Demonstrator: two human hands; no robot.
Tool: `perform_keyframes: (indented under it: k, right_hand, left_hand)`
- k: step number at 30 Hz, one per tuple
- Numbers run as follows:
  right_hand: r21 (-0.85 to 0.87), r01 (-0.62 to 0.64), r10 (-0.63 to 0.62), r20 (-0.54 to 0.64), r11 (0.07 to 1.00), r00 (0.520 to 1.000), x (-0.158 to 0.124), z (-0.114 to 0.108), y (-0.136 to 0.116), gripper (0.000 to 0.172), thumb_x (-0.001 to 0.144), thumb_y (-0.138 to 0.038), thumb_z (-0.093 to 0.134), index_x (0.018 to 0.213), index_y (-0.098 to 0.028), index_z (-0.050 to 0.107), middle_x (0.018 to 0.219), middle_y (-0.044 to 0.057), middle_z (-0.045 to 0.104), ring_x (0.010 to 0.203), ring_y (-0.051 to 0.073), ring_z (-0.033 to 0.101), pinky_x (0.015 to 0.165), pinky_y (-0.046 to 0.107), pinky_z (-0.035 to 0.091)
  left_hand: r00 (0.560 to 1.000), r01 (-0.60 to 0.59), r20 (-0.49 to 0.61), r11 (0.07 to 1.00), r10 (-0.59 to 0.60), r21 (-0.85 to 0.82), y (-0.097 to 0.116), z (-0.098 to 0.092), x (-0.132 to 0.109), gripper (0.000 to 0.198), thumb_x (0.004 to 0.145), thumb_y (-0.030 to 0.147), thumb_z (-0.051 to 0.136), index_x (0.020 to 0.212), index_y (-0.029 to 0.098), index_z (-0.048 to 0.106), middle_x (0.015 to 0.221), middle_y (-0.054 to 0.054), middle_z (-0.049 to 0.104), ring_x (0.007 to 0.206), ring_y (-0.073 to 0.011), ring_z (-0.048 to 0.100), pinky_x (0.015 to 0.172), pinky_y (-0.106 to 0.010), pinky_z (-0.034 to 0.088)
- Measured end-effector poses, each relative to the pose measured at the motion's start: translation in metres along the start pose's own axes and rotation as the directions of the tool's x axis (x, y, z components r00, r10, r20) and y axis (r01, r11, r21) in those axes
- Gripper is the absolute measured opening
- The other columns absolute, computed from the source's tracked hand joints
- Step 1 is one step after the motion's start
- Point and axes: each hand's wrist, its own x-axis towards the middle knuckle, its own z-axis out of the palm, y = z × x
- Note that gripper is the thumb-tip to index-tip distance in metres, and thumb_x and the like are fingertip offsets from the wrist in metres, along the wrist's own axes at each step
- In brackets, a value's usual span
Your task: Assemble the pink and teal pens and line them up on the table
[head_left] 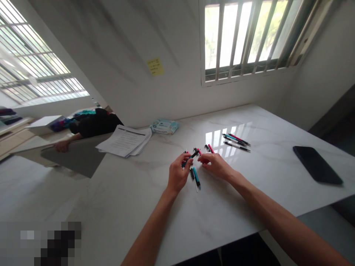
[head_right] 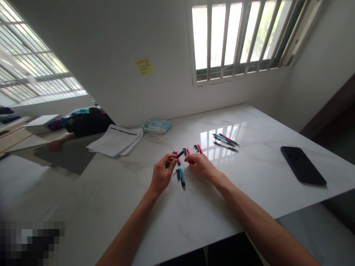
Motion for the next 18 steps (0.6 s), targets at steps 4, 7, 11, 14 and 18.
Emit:
perform_keyframes:
  k: [4,7,11,14,18]
  right_hand:
    - [-0.007,0.040,-0.040,-0.061,0.999,0.997,-0.001,-0.006,-0.007,0.020,0.083,-0.012,0.073,0.101,-0.021,0.074,0.097,0.004,0.073,0.083,0.017,0.066,0.078,0.030,0.052]
    - [0.053,-0.007,0.011,-0.069,0.999,0.998,-0.001,-0.008,-0.016,0.018,0.084,-0.034,0.079,0.086,-0.020,0.069,0.080,0.000,0.066,0.072,0.015,0.058,0.067,0.027,0.045]
    - [0.204,-0.123,0.136,-0.052,0.971,0.989,0.000,-0.004,-0.023,0.048,0.091,-0.059,0.065,0.068,-0.019,0.056,0.062,-0.004,0.048,0.059,0.012,0.043,0.055,0.026,0.032]
    - [0.291,-0.154,0.188,-0.095,0.944,0.978,0.002,-0.002,-0.022,0.054,0.093,-0.065,0.059,0.065,-0.019,0.051,0.059,-0.005,0.043,0.057,0.012,0.040,0.055,0.026,0.029]
    - [0.381,-0.143,0.193,-0.096,0.913,0.976,0.003,-0.003,-0.019,0.050,0.092,-0.063,0.061,0.070,-0.020,0.052,0.060,-0.004,0.046,0.057,0.012,0.040,0.055,0.026,0.031]
  left_hand:
    - [1.000,0.010,-0.006,1.000,-0.009,0.027,0.002,-0.001,0.000,0.021,0.098,0.042,0.060,0.108,0.025,0.067,0.091,0.000,0.076,0.080,-0.0175,0.071,0.074,-0.026,0.049]
    - [1.000,-0.017,-0.009,0.998,0.018,0.063,0.003,-0.002,-0.002,0.019,0.098,0.040,0.061,0.109,0.026,0.068,0.094,0.000,0.076,0.081,-0.0171,0.071,0.075,-0.026,0.050]
    - [0.996,-0.076,0.042,0.996,0.074,0.056,0.004,-0.001,-0.003,0.018,0.096,0.039,0.063,0.108,0.026,0.068,0.097,-0.002,0.076,0.078,-0.0168,0.069,0.076,-0.027,0.051]
    - [0.994,-0.091,0.066,0.994,0.088,0.056,0.005,0.000,-0.004,0.019,0.095,0.040,0.064,0.106,0.025,0.069,0.097,-0.002,0.076,0.074,-0.0162,0.068,0.074,-0.026,0.051]
    - [0.992,-0.059,0.112,0.995,0.051,0.075,0.007,0.000,-0.005,0.019,0.097,0.043,0.062,0.099,0.025,0.068,0.086,-0.002,0.076,0.074,-0.0191,0.071,0.070,-0.026,0.049]
